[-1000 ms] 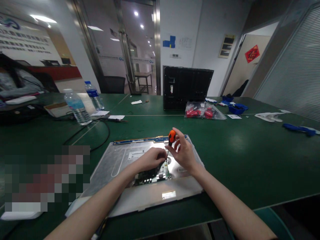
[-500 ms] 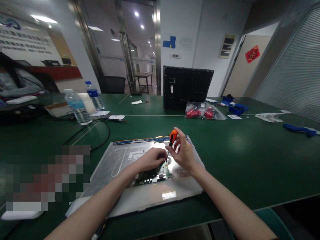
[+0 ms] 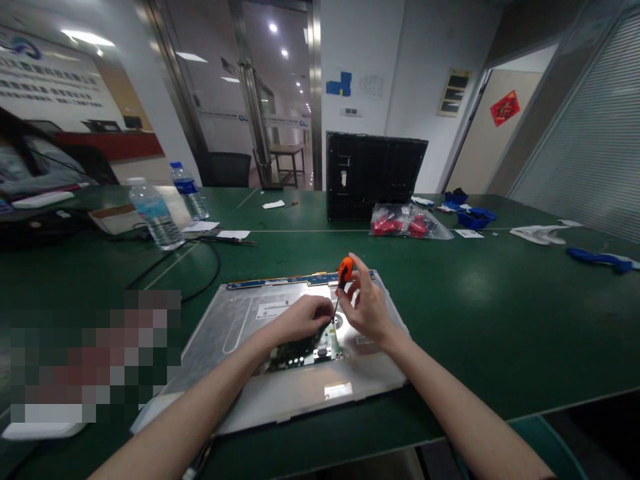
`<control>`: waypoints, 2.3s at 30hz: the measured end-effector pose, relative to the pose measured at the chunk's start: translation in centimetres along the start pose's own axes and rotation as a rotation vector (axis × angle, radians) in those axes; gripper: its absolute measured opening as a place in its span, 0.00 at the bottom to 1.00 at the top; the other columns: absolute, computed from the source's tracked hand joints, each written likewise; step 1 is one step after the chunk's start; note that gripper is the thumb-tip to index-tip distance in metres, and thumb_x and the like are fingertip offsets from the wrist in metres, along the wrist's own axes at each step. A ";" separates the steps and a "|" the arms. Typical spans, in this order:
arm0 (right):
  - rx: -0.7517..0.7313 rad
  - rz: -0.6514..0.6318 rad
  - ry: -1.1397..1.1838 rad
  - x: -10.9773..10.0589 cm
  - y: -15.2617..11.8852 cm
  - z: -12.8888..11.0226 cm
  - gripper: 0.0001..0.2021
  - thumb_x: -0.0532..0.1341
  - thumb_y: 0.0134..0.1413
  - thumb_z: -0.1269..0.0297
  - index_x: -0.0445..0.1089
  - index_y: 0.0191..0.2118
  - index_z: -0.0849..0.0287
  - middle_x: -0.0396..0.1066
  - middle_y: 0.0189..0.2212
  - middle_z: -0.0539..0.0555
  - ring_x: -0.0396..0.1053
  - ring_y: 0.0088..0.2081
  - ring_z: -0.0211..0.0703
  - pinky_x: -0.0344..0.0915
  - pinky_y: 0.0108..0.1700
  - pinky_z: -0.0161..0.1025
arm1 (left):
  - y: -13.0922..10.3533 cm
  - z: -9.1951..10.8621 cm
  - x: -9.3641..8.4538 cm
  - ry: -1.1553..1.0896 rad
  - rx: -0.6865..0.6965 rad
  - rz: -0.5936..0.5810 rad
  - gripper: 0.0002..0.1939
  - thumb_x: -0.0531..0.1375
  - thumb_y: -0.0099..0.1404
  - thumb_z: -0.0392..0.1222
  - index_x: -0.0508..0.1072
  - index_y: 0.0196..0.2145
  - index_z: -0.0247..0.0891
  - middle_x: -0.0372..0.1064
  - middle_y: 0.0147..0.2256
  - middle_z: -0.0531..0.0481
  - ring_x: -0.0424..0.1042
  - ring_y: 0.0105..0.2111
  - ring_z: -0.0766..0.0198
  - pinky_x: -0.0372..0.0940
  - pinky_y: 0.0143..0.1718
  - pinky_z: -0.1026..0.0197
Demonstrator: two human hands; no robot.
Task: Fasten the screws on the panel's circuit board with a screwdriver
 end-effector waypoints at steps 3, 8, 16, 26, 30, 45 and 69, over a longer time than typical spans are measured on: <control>-0.011 0.018 0.001 -0.1 0.0 -0.1 0.38 0.62 0.55 0.68 0.42 0.66 0.53 0.70 0.34 0.51 0.67 0.24 0.37 0.64 0.26 0.34 | -0.1 0.0 -0.1 0.006 -0.006 0.009 0.06 0.54 0.56 0.31 0.71 0.28 0.34 0.68 0.25 0.52 0.65 0.26 0.65 0.59 0.29 0.65; -0.021 0.031 -0.002 -0.3 0.1 -0.1 0.36 0.63 0.55 0.67 0.45 0.65 0.50 0.70 0.34 0.49 0.67 0.24 0.36 0.64 0.26 0.34 | -0.2 0.5 -0.3 0.006 -0.006 0.009 0.05 0.55 0.57 0.31 0.70 0.26 0.35 0.68 0.25 0.52 0.66 0.26 0.65 0.59 0.29 0.65; 0.002 -0.003 0.022 -0.1 0.1 -0.1 0.39 0.58 0.52 0.73 0.39 0.67 0.55 0.69 0.31 0.50 0.66 0.23 0.37 0.64 0.24 0.33 | 0.0 0.1 0.0 -0.010 0.006 -0.003 0.06 0.55 0.57 0.30 0.71 0.29 0.34 0.71 0.27 0.51 0.67 0.27 0.64 0.61 0.31 0.65; -0.007 0.017 -0.007 -0.3 0.1 0.2 0.36 0.63 0.54 0.66 0.46 0.65 0.52 0.68 0.31 0.48 0.66 0.23 0.36 0.64 0.27 0.35 | -0.1 0.1 -0.1 -0.005 -0.005 0.005 0.05 0.55 0.57 0.31 0.70 0.28 0.35 0.68 0.25 0.52 0.66 0.26 0.64 0.60 0.29 0.65; 0.000 0.008 0.005 -0.3 0.2 0.2 0.35 0.63 0.54 0.68 0.48 0.65 0.49 0.69 0.33 0.49 0.65 0.24 0.35 0.64 0.27 0.35 | -0.1 0.3 -0.3 0.000 -0.015 0.004 0.05 0.54 0.56 0.31 0.69 0.27 0.35 0.67 0.24 0.52 0.65 0.25 0.65 0.59 0.28 0.65; 0.010 0.034 -0.040 -0.6 0.2 0.0 0.34 0.64 0.53 0.65 0.49 0.63 0.52 0.67 0.28 0.46 0.66 0.22 0.36 0.62 0.26 0.34 | -0.2 0.6 -0.3 -0.008 -0.016 0.003 0.05 0.54 0.57 0.33 0.69 0.26 0.35 0.66 0.24 0.52 0.65 0.25 0.64 0.59 0.28 0.65; 0.010 0.005 -0.006 -0.4 0.3 -0.2 0.39 0.60 0.54 0.71 0.41 0.68 0.54 0.72 0.31 0.50 0.67 0.23 0.37 0.65 0.26 0.35 | 0.0 0.2 -0.2 -0.011 -0.016 -0.007 0.05 0.54 0.56 0.33 0.70 0.26 0.35 0.66 0.23 0.53 0.64 0.25 0.65 0.58 0.28 0.65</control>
Point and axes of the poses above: each hand's wrist, its own y-axis towards the middle knuckle, its own x-axis out of the palm, z = x × y, the point moved 6 cm from there along y, towards the middle knuckle
